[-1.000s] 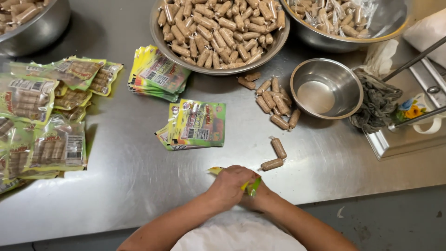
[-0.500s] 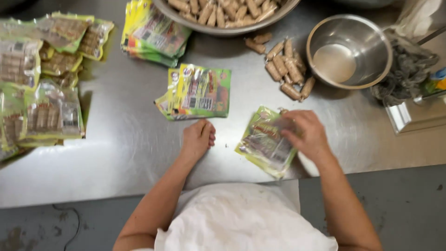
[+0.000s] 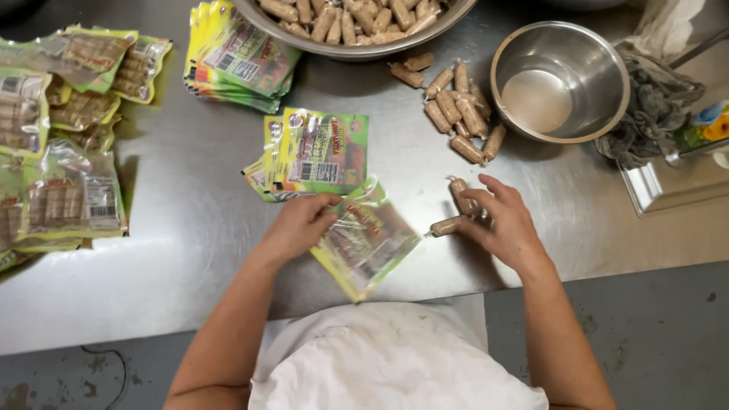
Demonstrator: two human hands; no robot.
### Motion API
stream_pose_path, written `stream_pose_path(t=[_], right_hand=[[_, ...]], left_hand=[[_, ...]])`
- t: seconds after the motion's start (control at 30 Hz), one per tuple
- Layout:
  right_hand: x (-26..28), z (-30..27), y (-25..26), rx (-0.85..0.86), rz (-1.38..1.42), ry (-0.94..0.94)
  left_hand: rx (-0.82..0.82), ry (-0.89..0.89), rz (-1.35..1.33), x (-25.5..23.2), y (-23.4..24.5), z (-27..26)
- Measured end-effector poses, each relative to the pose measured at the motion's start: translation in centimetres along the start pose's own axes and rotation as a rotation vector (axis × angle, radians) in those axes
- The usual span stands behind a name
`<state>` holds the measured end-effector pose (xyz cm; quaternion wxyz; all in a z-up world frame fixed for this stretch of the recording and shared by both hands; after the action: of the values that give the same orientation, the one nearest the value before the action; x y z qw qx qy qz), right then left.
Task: Packaging small sausage-like snacks into plastic bags on a production line.
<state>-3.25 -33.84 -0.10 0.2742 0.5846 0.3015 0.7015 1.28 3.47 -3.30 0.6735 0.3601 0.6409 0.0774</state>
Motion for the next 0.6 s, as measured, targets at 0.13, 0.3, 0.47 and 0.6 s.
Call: stream_pose_path(t=[0.13, 0.3, 0.47, 0.6], right_hand=[[0.0, -0.1, -2.6, 0.249, -0.127, -0.005], [-1.7, -1.2, -4.9, 0.143, -0.106, -0.012], [-3.0, -1.7, -5.9, 0.244, 0.724, -0.273], [-4.3, -0.5, -6.8, 0.205, 0.706, -0.311]], left_hand=[[-0.013, 0.008, 0.49, 0.1, 0.5, 0.5], [-0.2, -0.263, 0.452, -3.1, -5.0, 1.1], [0.147, -0.44, 0.545, -6.7, -5.1, 2.4], [0.006, -0.584, 0.494, -1.6, -6.6, 4.6]])
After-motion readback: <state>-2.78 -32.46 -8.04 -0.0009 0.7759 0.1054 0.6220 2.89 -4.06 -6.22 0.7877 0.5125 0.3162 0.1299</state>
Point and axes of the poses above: each hand's wrist, its own z-axis towards the middle knuckle, its own y-axis out of the back of the hand, x = y × z, the point moved 2 cm from there along z, towards the middle knuckle, and after that the axes turned 1 degree about x, right-handed, at the moved point
